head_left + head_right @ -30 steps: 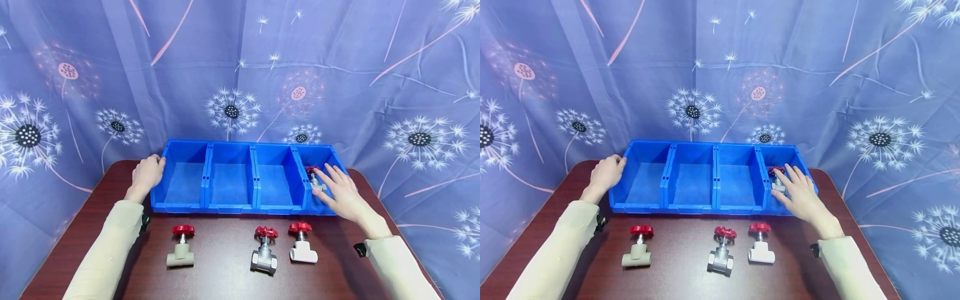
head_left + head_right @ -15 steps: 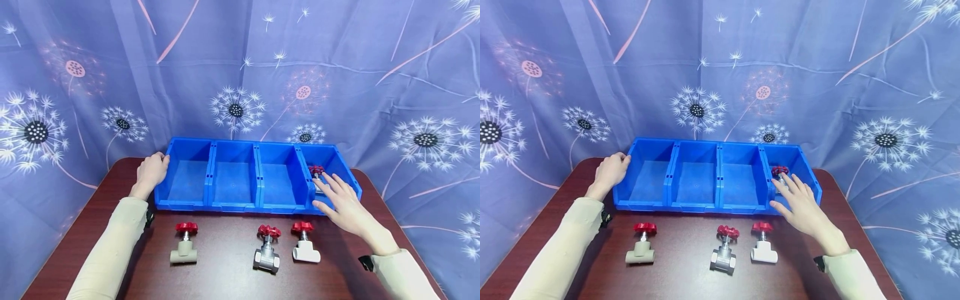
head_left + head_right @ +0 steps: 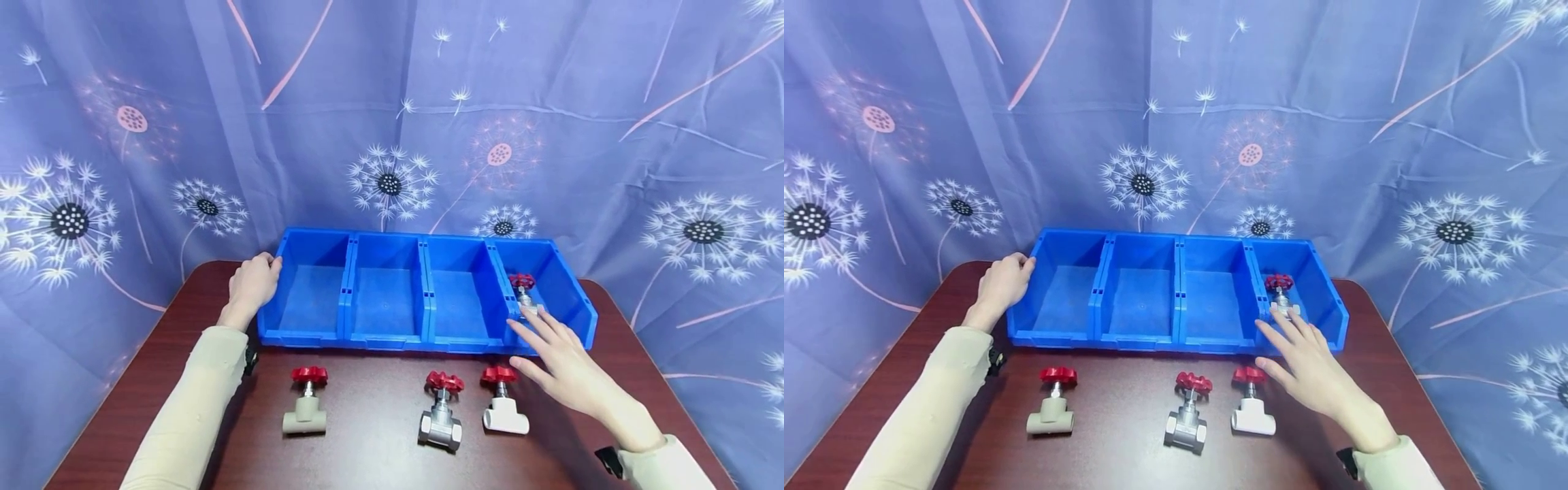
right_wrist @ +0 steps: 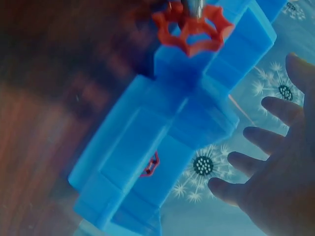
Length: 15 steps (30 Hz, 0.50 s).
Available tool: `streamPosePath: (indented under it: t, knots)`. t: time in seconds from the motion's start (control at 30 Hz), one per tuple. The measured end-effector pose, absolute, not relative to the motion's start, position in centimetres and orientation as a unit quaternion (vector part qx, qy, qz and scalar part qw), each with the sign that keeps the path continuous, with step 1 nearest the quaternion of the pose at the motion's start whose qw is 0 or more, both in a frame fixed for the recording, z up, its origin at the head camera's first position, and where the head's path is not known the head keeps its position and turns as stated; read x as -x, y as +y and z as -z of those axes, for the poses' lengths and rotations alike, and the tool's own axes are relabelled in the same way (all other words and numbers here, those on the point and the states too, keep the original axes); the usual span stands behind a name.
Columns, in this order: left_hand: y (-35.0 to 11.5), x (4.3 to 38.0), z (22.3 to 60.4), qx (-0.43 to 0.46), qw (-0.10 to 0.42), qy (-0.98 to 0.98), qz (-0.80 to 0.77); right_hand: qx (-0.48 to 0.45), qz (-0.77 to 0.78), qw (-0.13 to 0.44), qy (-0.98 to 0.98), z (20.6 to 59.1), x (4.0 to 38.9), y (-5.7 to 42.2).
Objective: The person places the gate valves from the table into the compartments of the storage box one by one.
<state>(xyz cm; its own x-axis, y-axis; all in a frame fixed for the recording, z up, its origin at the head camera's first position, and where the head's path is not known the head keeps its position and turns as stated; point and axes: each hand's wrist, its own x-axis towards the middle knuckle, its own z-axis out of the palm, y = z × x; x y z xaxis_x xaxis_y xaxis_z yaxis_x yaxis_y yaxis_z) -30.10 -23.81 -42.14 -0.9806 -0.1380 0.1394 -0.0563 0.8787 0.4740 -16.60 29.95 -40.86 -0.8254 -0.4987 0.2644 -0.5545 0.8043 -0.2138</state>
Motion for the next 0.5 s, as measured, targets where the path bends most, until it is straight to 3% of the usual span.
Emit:
streamPosePath:
  t: [0.5]
  knots:
    - [-23.6, 29.9, 42.1, -0.054, 0.09, -0.964, 0.245, -0.293, -0.12, 0.09, -0.944, 42.5, 14.1, 28.9]
